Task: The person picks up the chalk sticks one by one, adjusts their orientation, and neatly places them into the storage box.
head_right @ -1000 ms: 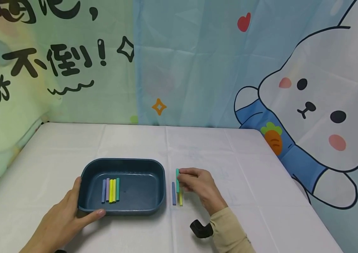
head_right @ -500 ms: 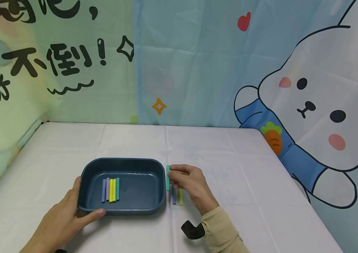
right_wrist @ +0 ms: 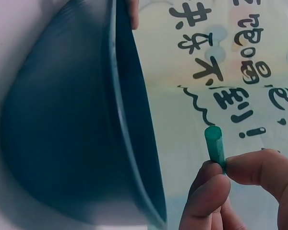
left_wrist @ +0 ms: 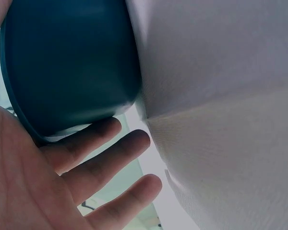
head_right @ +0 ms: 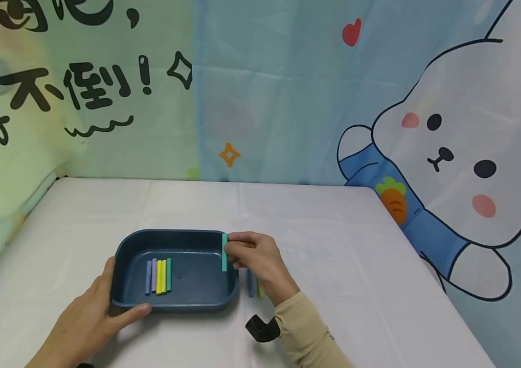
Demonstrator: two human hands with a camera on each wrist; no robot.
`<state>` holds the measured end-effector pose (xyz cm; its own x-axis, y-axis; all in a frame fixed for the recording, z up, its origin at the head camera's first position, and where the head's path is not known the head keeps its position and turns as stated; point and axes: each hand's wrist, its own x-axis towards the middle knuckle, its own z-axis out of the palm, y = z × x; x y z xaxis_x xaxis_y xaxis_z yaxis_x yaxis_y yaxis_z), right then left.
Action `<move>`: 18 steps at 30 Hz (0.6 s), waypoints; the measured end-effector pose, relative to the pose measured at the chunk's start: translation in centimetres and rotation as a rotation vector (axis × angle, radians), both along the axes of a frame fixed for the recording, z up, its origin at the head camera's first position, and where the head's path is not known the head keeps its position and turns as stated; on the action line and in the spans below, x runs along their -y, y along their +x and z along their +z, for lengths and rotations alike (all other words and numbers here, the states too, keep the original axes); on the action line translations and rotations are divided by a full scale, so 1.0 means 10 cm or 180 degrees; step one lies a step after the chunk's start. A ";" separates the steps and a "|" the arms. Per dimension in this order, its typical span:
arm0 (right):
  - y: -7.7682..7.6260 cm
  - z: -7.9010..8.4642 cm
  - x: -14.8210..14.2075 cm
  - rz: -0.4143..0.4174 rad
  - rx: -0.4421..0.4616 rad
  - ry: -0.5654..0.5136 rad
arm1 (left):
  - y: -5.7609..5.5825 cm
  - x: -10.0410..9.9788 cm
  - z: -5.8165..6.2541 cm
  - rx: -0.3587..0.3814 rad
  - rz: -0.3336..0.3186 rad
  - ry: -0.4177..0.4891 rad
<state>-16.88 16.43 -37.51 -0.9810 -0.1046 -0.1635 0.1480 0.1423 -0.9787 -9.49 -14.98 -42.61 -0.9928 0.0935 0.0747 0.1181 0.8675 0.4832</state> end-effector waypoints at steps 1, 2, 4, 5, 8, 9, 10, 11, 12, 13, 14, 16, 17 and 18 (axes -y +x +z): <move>-0.01 0.00 0.03 0.0024 -0.0002 -0.0031 | 0.01 0.01 0.00 0.0017 0.0004 -0.0007; -0.01 0.00 0.05 0.0051 -0.0009 -0.0041 | 0.01 0.02 0.01 0.0009 0.0006 -0.0010; -0.02 0.00 0.09 0.0074 -0.0003 -0.0054 | 0.02 0.02 0.00 0.0006 0.0013 -0.0018; -0.02 -0.01 0.11 0.0075 0.0002 -0.0052 | 0.02 0.02 0.00 0.0006 0.0014 -0.0023; -0.02 0.00 0.17 0.0055 0.0034 -0.0038 | 0.03 0.02 0.00 -0.0010 0.0016 -0.0047; -0.02 0.00 0.19 0.0048 0.0047 -0.0038 | 0.02 0.02 -0.01 -0.0016 0.0017 -0.0051; -0.02 0.00 0.21 0.0047 0.0045 -0.0030 | 0.02 0.02 -0.01 -0.0025 0.0015 -0.0052; -0.02 0.01 0.23 0.0052 0.0037 -0.0014 | 0.02 0.02 -0.01 -0.0039 0.0013 -0.0052; -0.02 0.01 0.25 0.0064 0.0034 0.0000 | 0.02 0.02 -0.01 -0.0047 0.0014 -0.0052; -0.03 0.02 0.28 0.0080 0.0027 0.0022 | 0.02 0.02 -0.01 -0.0055 0.0015 -0.0051; -0.03 0.02 0.30 0.0104 0.0015 0.0041 | 0.01 0.02 -0.01 -0.0067 0.0019 -0.0044; -0.04 0.01 0.34 0.0146 0.0002 0.0080 | 0.01 0.02 -0.01 -0.0079 0.0024 -0.0039; -0.04 0.00 0.36 0.0159 0.0008 0.0093 | 0.01 0.02 -0.01 -0.0083 0.0026 -0.0037; -0.05 -0.01 0.38 0.0170 0.0012 0.0100 | 0.00 0.02 -0.01 -0.0073 0.0028 -0.0039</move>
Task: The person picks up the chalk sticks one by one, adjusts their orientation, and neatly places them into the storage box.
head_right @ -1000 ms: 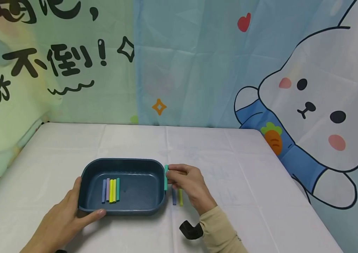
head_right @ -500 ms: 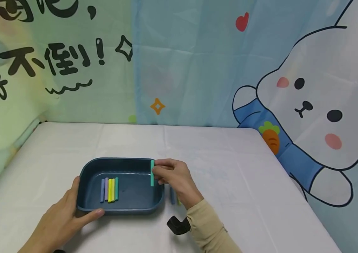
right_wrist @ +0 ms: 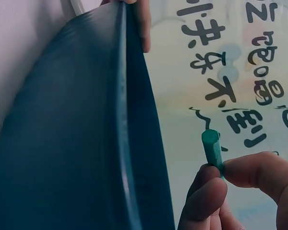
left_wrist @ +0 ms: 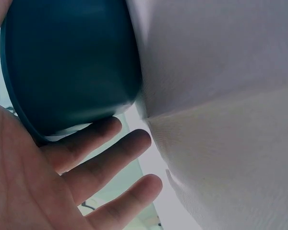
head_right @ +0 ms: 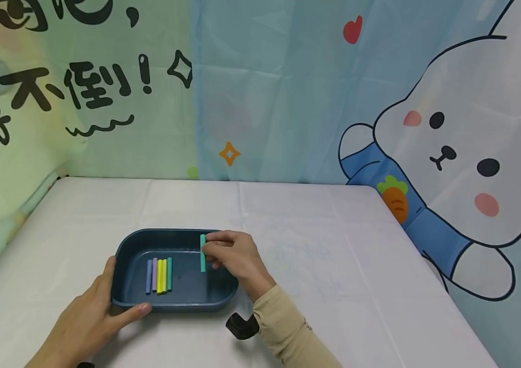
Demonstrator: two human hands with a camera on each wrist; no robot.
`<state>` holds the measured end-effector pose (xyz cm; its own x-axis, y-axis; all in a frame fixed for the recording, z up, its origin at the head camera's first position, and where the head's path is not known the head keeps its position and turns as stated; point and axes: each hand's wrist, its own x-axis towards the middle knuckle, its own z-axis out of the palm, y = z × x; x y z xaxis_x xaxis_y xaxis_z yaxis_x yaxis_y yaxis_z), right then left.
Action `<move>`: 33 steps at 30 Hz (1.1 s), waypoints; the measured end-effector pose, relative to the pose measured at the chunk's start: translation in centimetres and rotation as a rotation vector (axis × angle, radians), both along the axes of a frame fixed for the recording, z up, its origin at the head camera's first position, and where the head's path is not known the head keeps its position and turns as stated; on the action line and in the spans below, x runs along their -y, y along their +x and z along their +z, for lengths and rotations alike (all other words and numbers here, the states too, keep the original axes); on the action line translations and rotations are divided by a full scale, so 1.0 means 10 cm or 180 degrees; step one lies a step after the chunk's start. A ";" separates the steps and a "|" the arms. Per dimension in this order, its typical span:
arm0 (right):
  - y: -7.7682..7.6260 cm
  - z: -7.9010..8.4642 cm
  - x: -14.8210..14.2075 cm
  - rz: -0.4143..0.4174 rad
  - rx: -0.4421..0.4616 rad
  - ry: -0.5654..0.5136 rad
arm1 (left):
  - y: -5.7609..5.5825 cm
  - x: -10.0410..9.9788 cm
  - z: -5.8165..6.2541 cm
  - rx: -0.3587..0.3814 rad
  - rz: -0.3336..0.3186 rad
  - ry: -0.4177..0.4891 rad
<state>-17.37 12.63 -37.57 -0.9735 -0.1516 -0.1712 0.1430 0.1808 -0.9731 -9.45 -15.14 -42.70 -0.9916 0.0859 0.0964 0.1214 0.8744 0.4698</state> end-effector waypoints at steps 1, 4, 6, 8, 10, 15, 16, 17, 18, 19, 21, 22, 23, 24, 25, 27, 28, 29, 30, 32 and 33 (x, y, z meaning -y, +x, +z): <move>0.00 -0.01 0.02 0.0007 -0.0005 0.0011 | 0.00 0.00 0.00 0.0016 0.0005 -0.0001; -0.01 -0.03 0.06 0.0002 0.0008 0.0010 | 0.00 -0.01 0.01 0.0097 0.0019 -0.0017; -0.01 -0.05 0.09 0.0006 0.0015 -0.0011 | 0.00 -0.02 0.02 0.0143 0.0026 -0.0028; -0.01 -0.07 0.11 0.0007 0.0030 -0.0035 | 0.00 -0.02 0.02 0.0160 0.0025 -0.0031; -0.02 -0.09 0.14 0.0010 0.0045 -0.0045 | 0.00 -0.02 0.02 0.0159 0.0018 -0.0032; -0.05 -0.12 0.20 -0.0001 0.0036 -0.0026 | 0.00 -0.01 0.02 0.0148 0.0012 -0.0022; -0.05 -0.12 0.21 -0.0002 0.0035 -0.0030 | 0.00 -0.01 0.02 0.0153 0.0012 -0.0017; -0.05 -0.13 0.22 0.0000 0.0036 -0.0035 | 0.00 -0.01 0.02 0.0163 0.0014 -0.0016; -0.05 -0.13 0.23 0.0006 0.0033 -0.0045 | 0.00 -0.01 0.02 0.0170 0.0015 -0.0013; -0.05 -0.13 0.23 0.0011 0.0047 -0.0053 | 0.00 -0.01 0.01 0.0174 0.0016 -0.0011; -0.04 -0.14 0.25 0.0005 0.0065 -0.0059 | 0.01 -0.01 0.01 0.0173 0.0011 -0.0009; -0.04 -0.14 0.26 -0.0003 0.0074 -0.0058 | 0.01 -0.01 0.00 0.0161 0.0006 -0.0005; -0.04 -0.14 0.27 -0.0010 0.0082 -0.0052 | 0.01 -0.01 0.00 0.0149 0.0002 -0.0005; -0.04 -0.14 0.28 -0.0013 0.0082 -0.0051 | 0.02 0.00 0.00 0.0134 -0.0003 -0.0001; -0.04 -0.15 0.29 -0.0015 0.0095 -0.0053 | 0.02 0.00 0.00 0.0118 -0.0008 -0.0001; -0.05 -0.14 0.32 -0.0018 0.0097 -0.0061 | 0.01 0.00 0.00 0.0091 -0.0012 0.0005; -0.06 -0.14 0.33 -0.0016 0.0096 -0.0067 | 0.01 0.00 0.00 0.0079 -0.0010 0.0005; -0.07 -0.13 0.35 -0.0018 0.0100 -0.0078 | 0.00 0.00 0.00 0.0077 -0.0006 0.0002; -0.07 -0.13 0.36 -0.0020 0.0094 -0.0084 | 0.00 0.00 0.01 0.0075 -0.0003 0.0000; -0.09 -0.13 0.39 -0.0032 0.0092 -0.0105 | -0.01 0.00 0.01 0.0081 0.0006 -0.0003; -0.09 -0.13 0.41 -0.0033 0.0087 -0.0117 | -0.01 0.00 0.02 0.0088 0.0012 -0.0002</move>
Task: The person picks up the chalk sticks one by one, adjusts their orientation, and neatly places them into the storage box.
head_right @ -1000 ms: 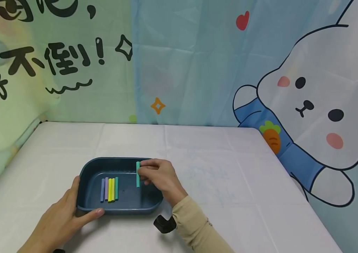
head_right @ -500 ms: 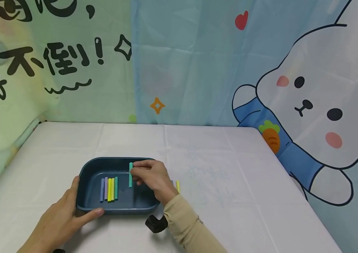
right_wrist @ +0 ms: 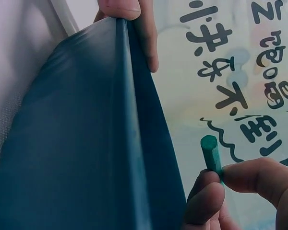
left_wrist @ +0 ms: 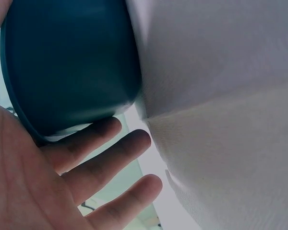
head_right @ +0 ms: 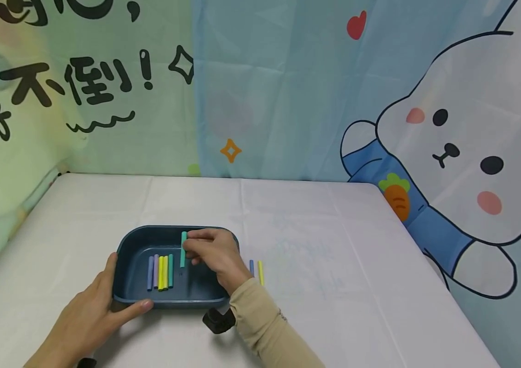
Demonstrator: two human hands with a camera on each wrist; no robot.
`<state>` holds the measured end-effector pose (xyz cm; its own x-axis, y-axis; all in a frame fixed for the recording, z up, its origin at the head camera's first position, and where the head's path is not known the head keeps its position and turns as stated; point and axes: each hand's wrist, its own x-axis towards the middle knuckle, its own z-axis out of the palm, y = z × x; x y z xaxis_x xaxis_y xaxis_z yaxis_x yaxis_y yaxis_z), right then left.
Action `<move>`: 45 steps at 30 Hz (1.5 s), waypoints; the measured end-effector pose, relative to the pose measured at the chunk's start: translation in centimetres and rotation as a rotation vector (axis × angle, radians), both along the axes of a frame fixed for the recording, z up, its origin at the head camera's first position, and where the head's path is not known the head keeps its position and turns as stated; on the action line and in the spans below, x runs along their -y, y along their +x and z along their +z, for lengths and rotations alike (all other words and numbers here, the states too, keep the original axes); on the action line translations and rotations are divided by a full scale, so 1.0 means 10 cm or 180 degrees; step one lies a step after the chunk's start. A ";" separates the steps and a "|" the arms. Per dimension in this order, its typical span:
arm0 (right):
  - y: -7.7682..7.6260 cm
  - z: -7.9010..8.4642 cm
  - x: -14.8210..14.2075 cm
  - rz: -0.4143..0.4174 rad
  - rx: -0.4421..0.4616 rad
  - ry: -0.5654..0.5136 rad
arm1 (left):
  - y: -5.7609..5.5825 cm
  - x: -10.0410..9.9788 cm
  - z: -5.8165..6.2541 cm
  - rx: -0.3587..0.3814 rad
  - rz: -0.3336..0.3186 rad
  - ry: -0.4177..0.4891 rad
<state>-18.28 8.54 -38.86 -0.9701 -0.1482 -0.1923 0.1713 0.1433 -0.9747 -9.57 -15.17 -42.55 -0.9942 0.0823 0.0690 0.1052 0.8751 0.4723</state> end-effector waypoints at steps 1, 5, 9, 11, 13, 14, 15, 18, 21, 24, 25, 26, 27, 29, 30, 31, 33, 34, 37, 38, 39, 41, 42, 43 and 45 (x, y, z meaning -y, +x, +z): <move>0.00 0.00 0.01 0.0000 -0.0003 -0.0014 | 0.00 0.00 0.01 0.0019 0.0004 -0.0001; -0.01 -0.01 0.07 -0.0019 0.0027 -0.0046 | 0.00 -0.01 0.02 0.0091 0.0015 -0.0006; -0.02 -0.02 0.11 -0.0063 0.0066 -0.0028 | 0.00 -0.01 0.02 0.0130 0.0018 -0.0025; -0.02 -0.03 0.12 -0.0082 0.0094 -0.0014 | 0.00 -0.01 0.02 0.0133 0.0016 -0.0021; -0.04 -0.03 0.13 -0.0084 0.0083 -0.0005 | -0.01 -0.01 0.02 0.0132 0.0016 -0.0030; -0.04 -0.04 0.14 -0.0086 0.0086 0.0000 | -0.01 -0.01 0.02 0.0132 0.0016 -0.0029; -0.05 -0.05 0.14 -0.0088 0.0073 0.0013 | -0.01 -0.02 0.02 0.0134 0.0015 -0.0030; -0.06 -0.08 0.16 -0.0081 0.0040 0.0029 | 0.00 -0.01 0.02 0.0127 0.0011 -0.0034; -0.07 -0.11 0.18 -0.0076 0.0010 0.0048 | 0.00 -0.01 0.02 0.0143 0.0010 -0.0027; -0.08 -0.13 0.19 -0.0102 0.0048 0.0073 | 0.00 -0.02 0.01 0.0146 0.0011 -0.0029; -0.09 -0.13 0.20 -0.0106 0.0052 0.0090 | 0.00 -0.02 0.01 0.0146 0.0010 -0.0031; -0.09 -0.14 0.21 -0.0115 0.0070 0.0103 | -0.01 -0.02 0.01 0.0142 0.0010 -0.0032; -0.09 -0.14 0.21 -0.0115 0.0069 0.0118 | -0.01 -0.02 0.01 0.0144 0.0013 -0.0032; -0.10 -0.14 0.23 -0.0111 0.0071 0.0170 | -0.01 -0.01 0.01 0.0137 0.0018 -0.0034; -0.10 -0.14 0.24 -0.0110 0.0074 0.0198 | -0.01 -0.01 0.01 0.0139 0.0022 -0.0030; -0.10 -0.15 0.25 -0.0110 0.0082 0.0223 | -0.01 -0.01 0.01 0.0142 0.0024 -0.0023; -0.10 -0.15 0.27 -0.0112 0.0112 0.0270 | -0.02 -0.01 0.01 0.0152 0.0025 -0.0017; -0.11 -0.16 0.29 -0.0112 0.0132 0.0301 | -0.01 -0.01 0.00 0.0158 0.0023 -0.0014; -0.11 -0.18 0.32 -0.0116 0.0174 0.0368 | -0.01 0.00 0.00 0.0165 0.0017 -0.0007; -0.12 -0.19 0.32 -0.0113 0.0176 0.0401 | -0.01 0.00 -0.01 0.0162 0.0017 -0.0007; -0.12 -0.19 0.33 -0.0106 0.0174 0.0450 | -0.01 0.00 -0.01 0.0162 0.0019 -0.0005; -0.12 -0.20 0.35 -0.0097 0.0175 0.0574 | -0.01 0.00 -0.01 0.0147 0.0016 0.0001; -0.12 -0.20 0.36 -0.0096 0.0182 0.0637 | -0.01 0.00 -0.01 0.0138 0.0016 0.0002; -0.12 -0.20 0.36 -0.0091 0.0185 0.0702 | -0.01 0.00 -0.01 0.0124 0.0013 0.0005; -0.12 -0.19 0.37 -0.0081 0.0196 0.0832 | -0.01 0.01 0.00 0.0107 0.0004 0.0010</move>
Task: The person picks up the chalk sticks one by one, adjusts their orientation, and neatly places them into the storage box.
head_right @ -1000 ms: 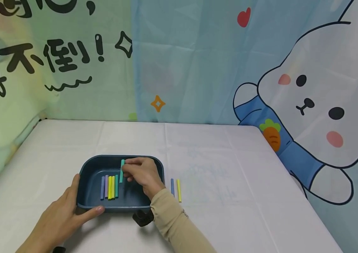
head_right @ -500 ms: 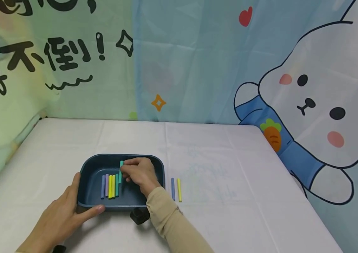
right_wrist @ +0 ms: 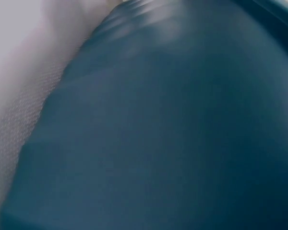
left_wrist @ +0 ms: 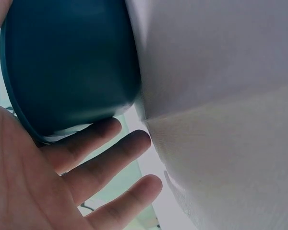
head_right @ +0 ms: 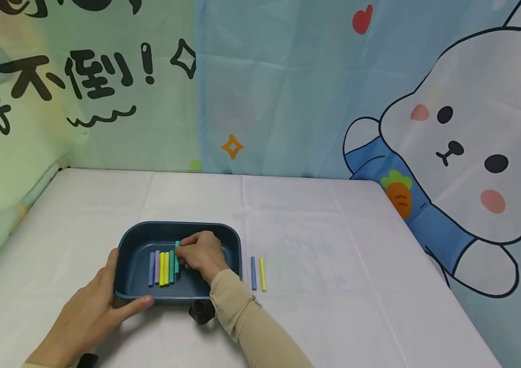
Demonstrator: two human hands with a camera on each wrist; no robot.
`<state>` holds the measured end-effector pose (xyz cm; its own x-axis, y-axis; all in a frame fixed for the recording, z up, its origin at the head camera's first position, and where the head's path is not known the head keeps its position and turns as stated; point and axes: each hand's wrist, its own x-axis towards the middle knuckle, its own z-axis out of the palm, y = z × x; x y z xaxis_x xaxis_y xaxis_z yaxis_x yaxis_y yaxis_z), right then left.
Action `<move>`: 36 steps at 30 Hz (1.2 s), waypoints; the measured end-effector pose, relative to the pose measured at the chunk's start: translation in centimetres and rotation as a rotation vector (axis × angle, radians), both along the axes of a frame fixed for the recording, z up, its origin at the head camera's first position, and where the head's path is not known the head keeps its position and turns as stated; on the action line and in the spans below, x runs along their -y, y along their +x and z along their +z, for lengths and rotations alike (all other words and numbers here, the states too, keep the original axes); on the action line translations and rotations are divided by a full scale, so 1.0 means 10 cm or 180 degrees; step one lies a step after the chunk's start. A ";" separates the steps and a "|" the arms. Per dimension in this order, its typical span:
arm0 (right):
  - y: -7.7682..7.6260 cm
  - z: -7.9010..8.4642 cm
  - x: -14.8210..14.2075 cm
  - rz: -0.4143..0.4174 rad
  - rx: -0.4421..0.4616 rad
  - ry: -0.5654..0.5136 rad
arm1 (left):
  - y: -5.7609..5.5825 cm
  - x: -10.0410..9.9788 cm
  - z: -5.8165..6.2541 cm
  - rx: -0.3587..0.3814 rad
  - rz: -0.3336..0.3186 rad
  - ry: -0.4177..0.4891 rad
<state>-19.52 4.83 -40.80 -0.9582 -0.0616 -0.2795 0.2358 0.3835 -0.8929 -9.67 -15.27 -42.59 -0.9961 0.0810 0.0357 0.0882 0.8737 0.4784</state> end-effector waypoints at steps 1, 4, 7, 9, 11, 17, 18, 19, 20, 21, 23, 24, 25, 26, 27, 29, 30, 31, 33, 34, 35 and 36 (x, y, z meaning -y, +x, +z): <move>0.00 0.00 0.00 0.0003 0.0008 0.0045 | 0.00 0.00 0.00 -0.0015 -0.0009 0.0002; 0.01 0.00 0.00 0.0041 0.0032 0.0134 | 0.01 0.00 0.01 -0.0052 -0.0020 0.0012; 0.02 0.00 0.00 0.0079 0.0065 0.0207 | 0.01 -0.01 0.01 -0.0046 -0.0015 0.0012; 0.03 0.00 0.00 0.0097 0.0069 0.0251 | 0.01 -0.01 0.01 -0.0028 -0.0005 0.0007; 0.04 0.00 0.00 0.0098 0.0062 0.0285 | 0.01 -0.01 0.01 -0.0008 -0.0003 0.0001; 0.06 0.00 0.03 0.0108 -0.0038 0.0431 | 0.02 -0.01 0.02 -0.0031 -0.0001 0.0000; 0.06 -0.01 0.04 0.0104 -0.0048 0.0471 | 0.02 0.00 0.02 -0.0042 -0.0005 0.0014; 0.06 -0.01 0.05 0.0102 -0.0050 0.0518 | 0.02 0.00 0.02 -0.0058 -0.0010 0.0024; 0.06 -0.01 0.05 0.0094 -0.0052 0.0560 | 0.02 0.00 0.02 -0.0068 -0.0016 0.0028; 0.06 -0.01 0.06 0.0080 -0.0044 0.0593 | 0.02 0.00 0.02 -0.0073 -0.0025 0.0038; 0.06 -0.02 0.07 0.0054 -0.0024 0.0611 | 0.02 0.00 0.02 -0.0084 -0.0035 0.0041; 0.06 -0.02 0.07 0.0048 -0.0024 0.0602 | 0.01 0.00 0.02 -0.0084 -0.0034 0.0034; 0.06 -0.02 0.08 0.0047 -0.0026 0.0595 | 0.01 0.01 0.02 -0.0085 -0.0030 0.0023; 0.06 -0.02 0.08 0.0047 -0.0027 0.0588 | 0.01 0.01 0.02 -0.0083 -0.0026 0.0015; 0.05 -0.02 0.09 0.0048 -0.0028 0.0586 | 0.01 0.01 0.01 -0.0080 -0.0024 0.0016; 0.05 -0.02 0.09 0.0063 -0.0028 0.0600 | 0.01 0.02 0.01 -0.0069 -0.0024 0.0013; 0.05 -0.02 0.08 0.0073 -0.0023 0.0605 | 0.01 0.02 0.01 -0.0065 -0.0025 0.0018; 0.05 -0.01 0.08 0.0081 -0.0015 0.0617 | 0.01 0.02 0.01 -0.0067 -0.0029 0.0026; 0.06 -0.01 0.06 0.0094 0.0002 0.0636 | 0.01 0.01 0.01 -0.0056 -0.0031 0.0034; 0.06 0.00 0.05 0.0105 0.0008 0.0638 | 0.01 0.01 0.00 -0.0052 -0.0031 0.0034; 0.07 0.00 0.05 0.0111 0.0014 0.0630 | 0.00 0.00 0.00 -0.0047 -0.0029 0.0031; 0.07 0.01 0.04 0.0117 0.0018 0.0629 | 0.00 0.00 0.00 -0.0039 -0.0025 0.0027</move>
<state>-18.79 4.38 -40.72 -0.9547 -0.0400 -0.2949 0.2231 0.5597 -0.7981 -9.65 -15.29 -42.56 -0.9949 0.0883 0.0486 0.1008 0.8689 0.4846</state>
